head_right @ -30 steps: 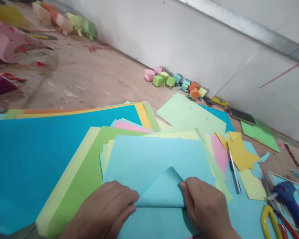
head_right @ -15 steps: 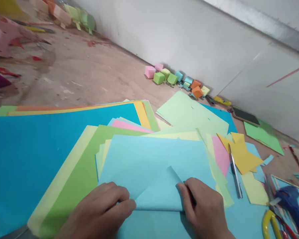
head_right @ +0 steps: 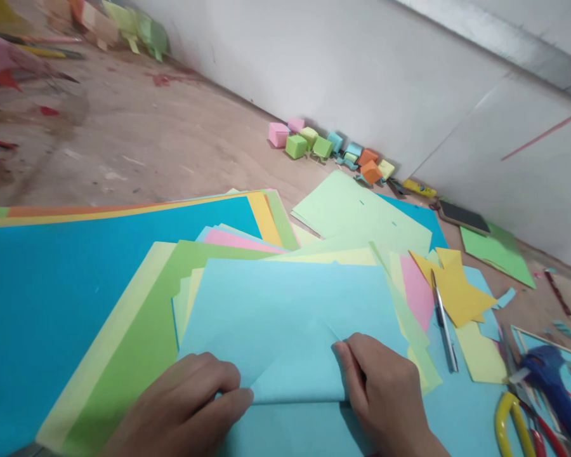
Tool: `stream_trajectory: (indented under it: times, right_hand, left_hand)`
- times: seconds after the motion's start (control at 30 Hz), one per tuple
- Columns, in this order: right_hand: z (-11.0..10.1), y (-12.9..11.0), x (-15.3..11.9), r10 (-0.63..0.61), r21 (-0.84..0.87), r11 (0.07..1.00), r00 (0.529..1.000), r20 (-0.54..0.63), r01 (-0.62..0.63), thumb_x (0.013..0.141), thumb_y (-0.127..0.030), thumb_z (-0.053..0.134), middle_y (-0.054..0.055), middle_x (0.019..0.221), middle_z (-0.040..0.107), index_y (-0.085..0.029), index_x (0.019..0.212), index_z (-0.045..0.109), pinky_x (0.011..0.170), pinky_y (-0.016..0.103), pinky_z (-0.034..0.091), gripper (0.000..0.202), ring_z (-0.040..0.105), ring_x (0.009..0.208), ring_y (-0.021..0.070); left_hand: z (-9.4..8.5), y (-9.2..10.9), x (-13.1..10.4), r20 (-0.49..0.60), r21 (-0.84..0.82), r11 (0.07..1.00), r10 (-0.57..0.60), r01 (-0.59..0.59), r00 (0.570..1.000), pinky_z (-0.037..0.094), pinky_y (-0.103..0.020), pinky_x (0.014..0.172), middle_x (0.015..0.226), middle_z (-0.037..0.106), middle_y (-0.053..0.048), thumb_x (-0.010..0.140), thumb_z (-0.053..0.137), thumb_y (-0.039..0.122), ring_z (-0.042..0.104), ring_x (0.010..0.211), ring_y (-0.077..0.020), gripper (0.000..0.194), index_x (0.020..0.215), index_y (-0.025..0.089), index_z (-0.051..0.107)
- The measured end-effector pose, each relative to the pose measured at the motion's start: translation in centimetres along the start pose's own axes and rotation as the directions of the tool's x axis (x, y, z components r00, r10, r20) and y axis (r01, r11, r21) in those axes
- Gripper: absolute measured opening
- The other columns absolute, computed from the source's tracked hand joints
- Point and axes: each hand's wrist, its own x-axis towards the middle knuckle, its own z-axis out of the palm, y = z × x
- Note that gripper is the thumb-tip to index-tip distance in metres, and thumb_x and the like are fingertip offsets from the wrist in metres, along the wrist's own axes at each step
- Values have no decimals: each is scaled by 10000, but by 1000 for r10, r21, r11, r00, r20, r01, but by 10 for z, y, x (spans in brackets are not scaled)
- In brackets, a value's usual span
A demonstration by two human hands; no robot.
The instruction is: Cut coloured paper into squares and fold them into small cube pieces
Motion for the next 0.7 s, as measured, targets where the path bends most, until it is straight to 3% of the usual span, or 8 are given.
stream_trajectory:
  times: [0.4,0.7]
  right_hand:
    - [0,-1,4,-35,-25,999,999,-31,34,970,-345,450,-42,523,447,-198,618,473,498,243,295,382,420,463,89]
    - [2,-3,5,-80,-103,992,994,-76,72,973,-348,442,-42,515,422,-195,595,467,493,258,263,408,395,449,89]
  left_hand:
    - [-4,-2,-1,64,5,999,39,-39,997,358,-294,544,737,552,-23,884,368,110,456,628,-180,255,894,210,602]
    - [-3,2,-1,-62,110,991,89,-81,994,417,-319,564,706,559,-33,905,373,78,485,618,-179,274,894,193,621]
